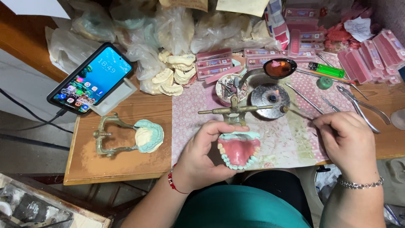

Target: Shaping and applying material to a dental prosthesis model using a sculpting tool

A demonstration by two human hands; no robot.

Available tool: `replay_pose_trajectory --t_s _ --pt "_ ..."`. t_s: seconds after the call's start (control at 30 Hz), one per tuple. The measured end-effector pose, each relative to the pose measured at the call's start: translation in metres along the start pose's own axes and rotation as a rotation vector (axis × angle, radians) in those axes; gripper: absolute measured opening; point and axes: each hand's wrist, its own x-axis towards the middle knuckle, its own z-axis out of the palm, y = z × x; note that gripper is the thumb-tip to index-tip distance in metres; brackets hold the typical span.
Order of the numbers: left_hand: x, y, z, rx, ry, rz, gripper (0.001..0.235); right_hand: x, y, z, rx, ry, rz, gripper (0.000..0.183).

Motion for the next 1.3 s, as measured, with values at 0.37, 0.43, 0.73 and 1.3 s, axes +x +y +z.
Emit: replay_pose_trajectory --t_s 0.37,0.43,0.73,1.3 --pt "-0.014 -0.025 -0.002 0.057 0.067 -0.052 0.08 -0.008 -0.062 -0.002 0.595 0.225 0.113 0.028" --pt "-0.015 -0.026 -0.003 0.188 0.089 -0.091 0.088 -0.011 -0.076 0.006 0.824 0.197 0.14 0.033" --pt "-0.014 -0.026 -0.001 0.253 0.122 0.078 0.091 -0.011 -0.13 0.033 1.209 -0.017 -0.17 0.054" --pt "-0.002 -0.02 0.003 0.357 0.011 0.408 0.052 -0.013 -0.165 0.044 1.3 0.226 -0.103 0.068"
